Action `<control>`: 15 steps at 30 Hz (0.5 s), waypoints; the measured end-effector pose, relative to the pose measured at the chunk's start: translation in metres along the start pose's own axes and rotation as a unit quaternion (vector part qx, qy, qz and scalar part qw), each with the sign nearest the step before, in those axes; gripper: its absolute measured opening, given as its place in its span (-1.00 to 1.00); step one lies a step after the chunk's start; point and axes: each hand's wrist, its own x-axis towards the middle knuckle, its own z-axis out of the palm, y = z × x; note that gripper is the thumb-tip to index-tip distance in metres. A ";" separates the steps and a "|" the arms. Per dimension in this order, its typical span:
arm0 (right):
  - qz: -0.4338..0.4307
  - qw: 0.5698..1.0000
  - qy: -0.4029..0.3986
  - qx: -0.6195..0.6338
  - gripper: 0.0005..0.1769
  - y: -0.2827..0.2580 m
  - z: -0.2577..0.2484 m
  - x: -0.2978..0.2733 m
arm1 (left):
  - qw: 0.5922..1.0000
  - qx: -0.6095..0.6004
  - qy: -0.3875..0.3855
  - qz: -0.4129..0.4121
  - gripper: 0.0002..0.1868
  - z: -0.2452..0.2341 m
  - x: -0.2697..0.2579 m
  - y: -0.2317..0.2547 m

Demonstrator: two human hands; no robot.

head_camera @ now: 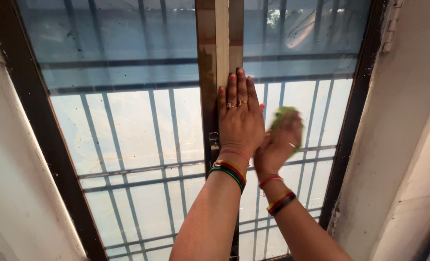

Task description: The person cleans the metal frame of a window using a green cloth. They repeatedly wipe the vertical and horizontal bars, occasionally applying liquid from a pink pump bottle onto the cloth to continue cleaning the frame's surface.

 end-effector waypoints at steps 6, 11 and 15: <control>-0.241 0.960 -0.138 0.016 -0.21 0.004 -0.018 0.056 | 0.999 -0.032 0.010 0.020 -0.21 -0.003 0.001 -0.002; -0.195 0.978 -0.062 0.040 -0.24 0.056 -0.033 0.092 | 0.998 -0.035 0.034 0.036 -0.14 -0.005 -0.003 -0.004; -0.067 0.998 0.006 0.001 -0.34 0.081 -0.036 0.080 | 0.998 -0.038 0.036 0.042 -0.11 -0.010 -0.004 -0.004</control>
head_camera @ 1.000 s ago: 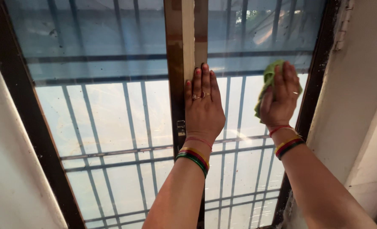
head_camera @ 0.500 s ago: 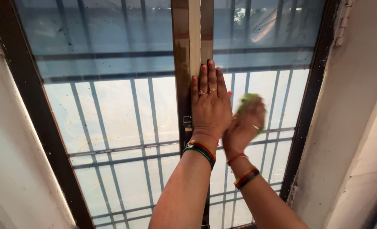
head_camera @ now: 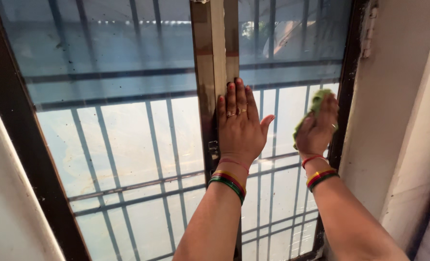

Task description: The person cleans the metal frame of a window using a green cloth. They repeatedly wipe the vertical and horizontal bars, occasionally applying liquid from a pink pump bottle onto the cloth to continue cleaning the frame's surface.

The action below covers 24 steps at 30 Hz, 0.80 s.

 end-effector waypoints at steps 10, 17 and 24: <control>0.139 0.988 0.040 -0.061 -0.35 -0.074 0.043 -0.084 | 1.000 -0.015 0.001 0.001 -0.12 -0.001 0.002 0.000; -0.128 0.987 -0.090 0.043 -0.24 -0.113 0.018 -0.083 | 0.999 -0.016 -0.033 -0.003 -0.08 -0.002 0.002 0.000; -0.331 0.909 -0.242 -0.073 -0.32 -0.005 -0.003 -0.044 | 1.000 0.006 -0.023 0.012 -0.11 0.006 -0.001 -0.002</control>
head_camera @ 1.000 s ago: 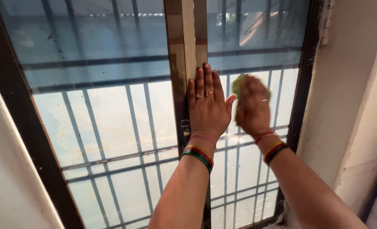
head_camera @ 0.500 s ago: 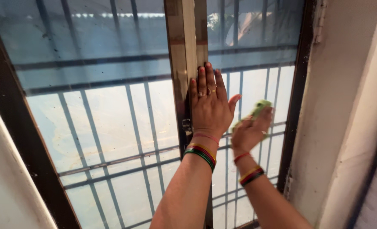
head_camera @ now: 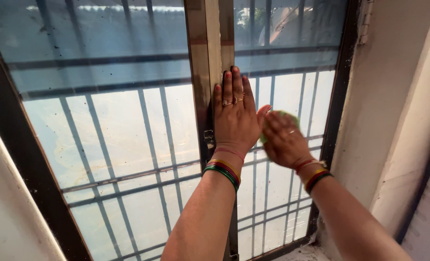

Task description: The person cleans the metal frame of a window using a green cloth. They repeatedly wipe the vertical and horizontal bars, occasionally applying liquid from a pink pump bottle onto the cloth to continue cleaning the frame's surface.

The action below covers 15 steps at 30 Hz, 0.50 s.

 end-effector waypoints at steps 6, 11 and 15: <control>0.238 0.967 0.083 0.040 -0.27 0.027 0.000 -0.029 | 1.000 0.006 0.012 0.001 -0.12 0.000 0.000 0.001; 0.469 0.855 0.216 0.049 -0.25 -0.010 0.032 -0.017 | 1.000 0.004 0.008 -0.012 -0.15 -0.003 0.000 0.003; 0.495 0.847 0.189 0.042 -0.26 -0.059 0.036 0.022 | 0.999 -0.020 0.023 -0.014 -0.14 -0.004 0.001 0.003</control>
